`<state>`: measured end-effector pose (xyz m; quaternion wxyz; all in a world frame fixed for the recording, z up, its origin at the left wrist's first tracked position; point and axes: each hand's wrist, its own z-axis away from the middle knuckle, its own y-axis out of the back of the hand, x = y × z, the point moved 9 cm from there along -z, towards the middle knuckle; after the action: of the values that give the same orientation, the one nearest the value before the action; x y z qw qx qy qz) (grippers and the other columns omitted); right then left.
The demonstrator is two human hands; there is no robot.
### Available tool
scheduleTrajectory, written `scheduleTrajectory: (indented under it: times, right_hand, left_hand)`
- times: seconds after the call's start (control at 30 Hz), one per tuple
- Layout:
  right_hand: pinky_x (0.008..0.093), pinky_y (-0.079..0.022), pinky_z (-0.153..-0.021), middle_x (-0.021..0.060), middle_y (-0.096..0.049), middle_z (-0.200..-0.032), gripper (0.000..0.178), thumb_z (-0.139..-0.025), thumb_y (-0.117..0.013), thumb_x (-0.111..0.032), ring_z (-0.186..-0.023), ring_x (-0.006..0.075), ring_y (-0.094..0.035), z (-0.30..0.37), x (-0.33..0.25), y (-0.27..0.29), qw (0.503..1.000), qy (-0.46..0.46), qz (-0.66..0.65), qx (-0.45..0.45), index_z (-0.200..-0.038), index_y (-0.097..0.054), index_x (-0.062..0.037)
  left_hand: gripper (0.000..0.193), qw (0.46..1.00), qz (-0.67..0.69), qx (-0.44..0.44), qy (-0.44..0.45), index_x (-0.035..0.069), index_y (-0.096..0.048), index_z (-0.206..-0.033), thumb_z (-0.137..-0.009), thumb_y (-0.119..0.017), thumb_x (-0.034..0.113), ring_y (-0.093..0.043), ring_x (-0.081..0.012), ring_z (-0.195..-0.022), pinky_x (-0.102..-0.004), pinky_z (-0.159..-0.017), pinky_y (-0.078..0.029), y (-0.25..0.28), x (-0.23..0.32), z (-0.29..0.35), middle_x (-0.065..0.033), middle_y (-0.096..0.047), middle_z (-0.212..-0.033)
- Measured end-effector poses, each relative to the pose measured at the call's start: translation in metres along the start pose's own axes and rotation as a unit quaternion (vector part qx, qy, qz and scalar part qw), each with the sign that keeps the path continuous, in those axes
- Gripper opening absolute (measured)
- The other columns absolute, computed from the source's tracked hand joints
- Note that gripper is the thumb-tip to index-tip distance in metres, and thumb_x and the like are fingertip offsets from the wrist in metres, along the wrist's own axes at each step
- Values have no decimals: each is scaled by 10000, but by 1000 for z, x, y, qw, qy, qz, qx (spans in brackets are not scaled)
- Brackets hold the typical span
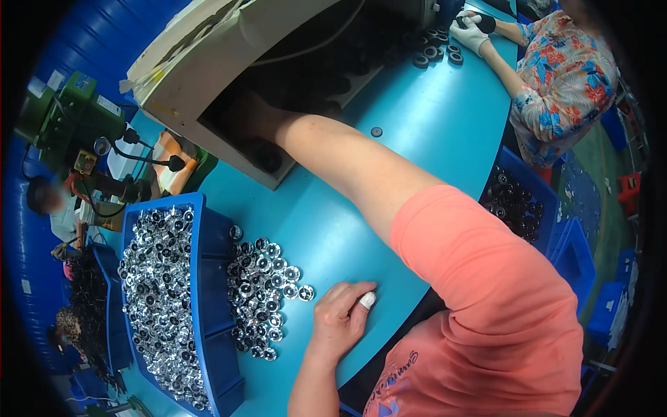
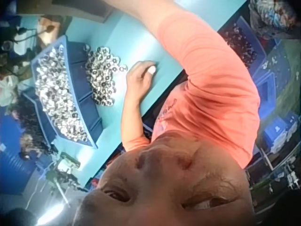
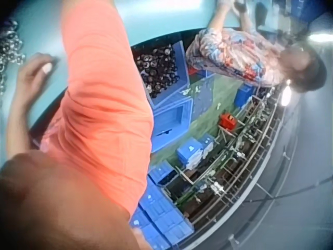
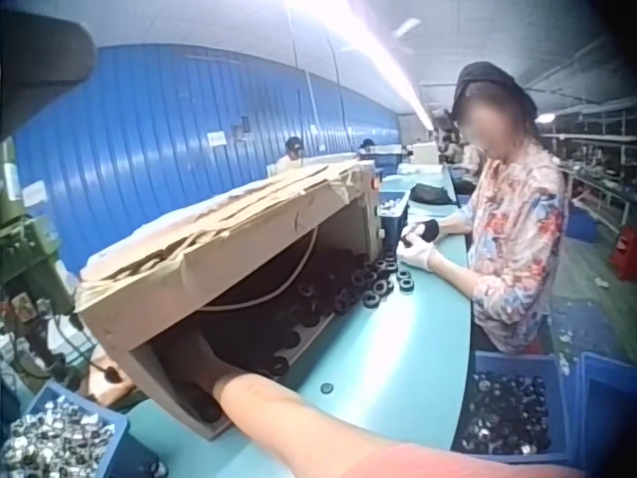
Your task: Manually assemble small silver metal components into black plastic rings on a factory workbench.
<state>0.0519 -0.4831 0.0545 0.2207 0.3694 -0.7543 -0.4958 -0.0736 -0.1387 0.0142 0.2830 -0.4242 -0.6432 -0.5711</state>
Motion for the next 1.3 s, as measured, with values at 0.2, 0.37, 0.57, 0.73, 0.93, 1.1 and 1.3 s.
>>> scheduleTrajectory:
  times: [0.2,0.37,0.57,0.73,0.93,1.1,1.3]
  right_hand:
    - [535,-438,-1005,149,-734,-1097,279,-911,-585,-294,-1118,313,-674,-1,4,3,998,2,-46,41,-1025,-768,-118]
    - [538,-479,-940,163,-736,-1063,254,-908,-593,-281,-1061,318,-695,6,0,17,975,58,-39,213,-1006,-759,-115]
    - [512,-525,-925,202,-729,-1059,247,-888,-620,-254,-1029,370,-704,8,-2,27,957,53,-185,215,-1034,-729,-87]
    - [494,-543,-918,242,-716,-1044,343,-870,-650,-307,-1027,412,-687,13,36,31,961,-33,-237,136,-1100,-710,-59]
    - [494,-541,-924,188,-724,-1107,366,-874,-656,-401,-1016,414,-682,56,25,59,974,-18,-222,41,-1045,-742,-89]
    - [281,-536,-740,80,-695,-1040,421,-899,-735,-235,-865,115,-632,147,-10,81,810,-124,-567,-79,-1247,-659,-12]
    - [304,-536,-932,78,-697,-1149,478,-808,-712,8,-1036,144,-661,216,-112,68,670,-41,-701,-242,-1282,-654,-16]
  left_hand:
    - [190,1000,2,4,-11,64,-724,-1016,-839,-721,-4,-612,-272,-668,-372,-599,-491,1,2,-1,-94,-651,-781]
    - [188,1000,5,2,-17,57,-719,-1018,-844,-711,-12,-616,-270,-672,-369,-597,-493,0,7,-1,-104,-646,-789]
    - [190,1000,3,3,4,57,-719,-1025,-849,-704,-12,-597,-250,-651,-353,-591,-485,5,4,6,-101,-622,-775]
    - [194,1000,5,-1,-9,55,-722,-1027,-850,-693,-17,-606,-243,-662,-342,-606,-493,0,8,6,-103,-631,-788]
    - [190,999,21,40,9,49,-739,-1059,-881,-692,1,-652,-171,-755,-289,-687,-517,10,0,12,-82,-702,-878]
    - [191,977,105,186,23,-2,-708,-1125,-939,-663,10,-640,-103,-804,-244,-706,-507,45,-15,29,-35,-692,-920]
    - [532,922,218,317,34,31,-488,-1426,-926,-657,-31,-609,-91,-827,-228,-736,-509,86,-27,32,-38,-618,-962]
